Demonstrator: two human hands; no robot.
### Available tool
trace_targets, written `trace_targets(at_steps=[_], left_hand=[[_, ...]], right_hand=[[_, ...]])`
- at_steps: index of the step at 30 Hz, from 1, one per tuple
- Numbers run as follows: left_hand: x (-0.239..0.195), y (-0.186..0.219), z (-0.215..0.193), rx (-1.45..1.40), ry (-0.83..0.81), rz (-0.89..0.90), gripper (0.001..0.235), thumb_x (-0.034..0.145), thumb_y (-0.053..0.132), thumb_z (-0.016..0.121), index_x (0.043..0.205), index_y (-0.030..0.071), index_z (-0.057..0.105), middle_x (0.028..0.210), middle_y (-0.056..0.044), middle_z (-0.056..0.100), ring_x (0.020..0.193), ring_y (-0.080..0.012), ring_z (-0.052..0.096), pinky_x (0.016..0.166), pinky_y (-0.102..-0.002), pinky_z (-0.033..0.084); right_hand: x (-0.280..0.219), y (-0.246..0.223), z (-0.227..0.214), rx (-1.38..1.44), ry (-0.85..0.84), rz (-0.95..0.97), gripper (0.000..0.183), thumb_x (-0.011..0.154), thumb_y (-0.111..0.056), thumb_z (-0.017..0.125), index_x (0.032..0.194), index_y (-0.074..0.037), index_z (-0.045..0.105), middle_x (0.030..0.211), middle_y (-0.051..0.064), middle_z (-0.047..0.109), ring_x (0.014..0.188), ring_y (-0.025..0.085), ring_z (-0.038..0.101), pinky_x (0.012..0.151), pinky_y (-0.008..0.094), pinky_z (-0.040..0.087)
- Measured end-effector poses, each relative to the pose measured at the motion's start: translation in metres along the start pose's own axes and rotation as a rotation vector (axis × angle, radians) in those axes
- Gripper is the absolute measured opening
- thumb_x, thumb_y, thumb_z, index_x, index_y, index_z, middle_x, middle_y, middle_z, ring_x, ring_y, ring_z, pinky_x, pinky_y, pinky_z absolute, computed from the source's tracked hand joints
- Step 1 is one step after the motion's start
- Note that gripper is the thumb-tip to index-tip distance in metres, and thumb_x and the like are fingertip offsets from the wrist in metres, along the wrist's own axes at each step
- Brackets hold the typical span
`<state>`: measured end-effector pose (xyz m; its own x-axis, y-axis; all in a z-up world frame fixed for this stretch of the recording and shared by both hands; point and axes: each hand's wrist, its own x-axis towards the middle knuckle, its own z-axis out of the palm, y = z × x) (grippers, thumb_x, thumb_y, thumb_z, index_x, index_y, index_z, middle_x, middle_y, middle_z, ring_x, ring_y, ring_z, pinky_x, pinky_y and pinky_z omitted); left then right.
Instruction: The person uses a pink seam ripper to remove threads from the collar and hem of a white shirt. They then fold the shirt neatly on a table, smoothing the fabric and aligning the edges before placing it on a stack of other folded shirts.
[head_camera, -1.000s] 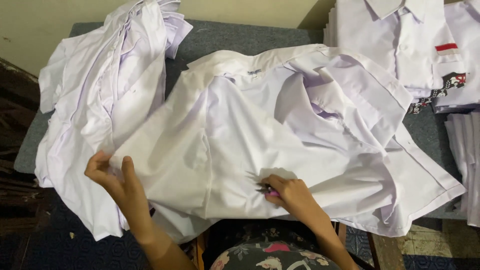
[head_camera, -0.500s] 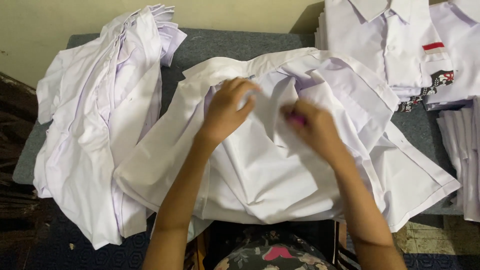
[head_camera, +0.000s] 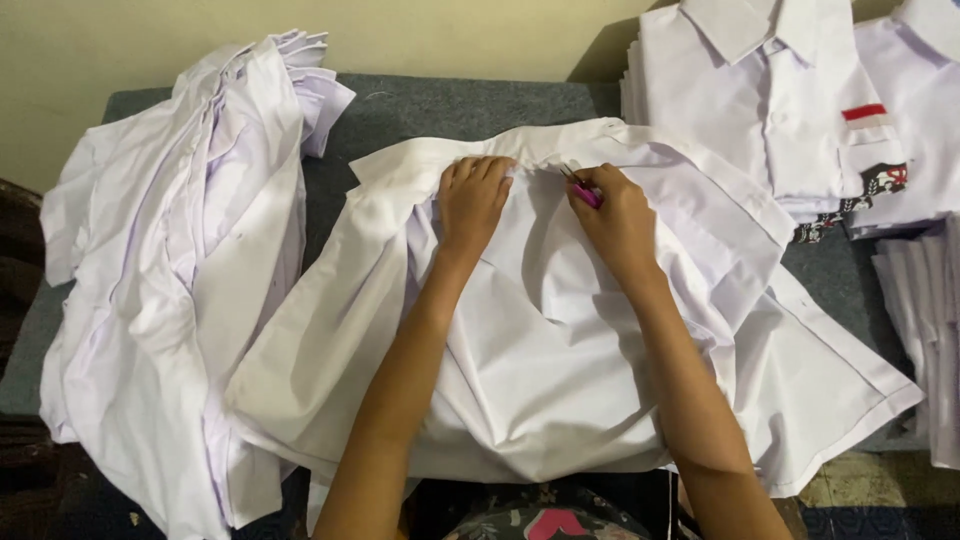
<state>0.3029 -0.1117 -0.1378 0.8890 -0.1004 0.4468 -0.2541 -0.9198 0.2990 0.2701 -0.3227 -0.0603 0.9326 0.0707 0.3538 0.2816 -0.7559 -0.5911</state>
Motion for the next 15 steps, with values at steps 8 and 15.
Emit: trace_targets(at_steps=[8,15], left_hand=[[0.0,-0.008,0.016,-0.015,0.148,0.04,0.011,0.104,0.032,0.06,0.113,0.027,0.062,0.096,0.009,0.06,0.095,-0.012,0.062,0.101,-0.037,0.043],[-0.004,0.014,-0.011,-0.03,0.135,0.093,0.013,0.09,0.032,0.076,0.096,0.022,0.073,0.108,0.004,0.056,0.106,-0.0205,0.053,0.096,-0.044,0.043]], right_hand=[[-0.01,0.044,0.024,-0.255,-0.285,0.01,0.026,0.086,-0.027,0.073,0.111,-0.019,0.073,0.097,0.002,0.067,0.093,0.033,0.071,0.081,0.051,0.059],[-0.008,0.047,0.028,-0.264,-0.387,0.125,0.03,0.088,-0.024,0.067,0.118,-0.022,0.072,0.108,0.003,0.07,0.1,0.039,0.072,0.085,0.056,0.058]])
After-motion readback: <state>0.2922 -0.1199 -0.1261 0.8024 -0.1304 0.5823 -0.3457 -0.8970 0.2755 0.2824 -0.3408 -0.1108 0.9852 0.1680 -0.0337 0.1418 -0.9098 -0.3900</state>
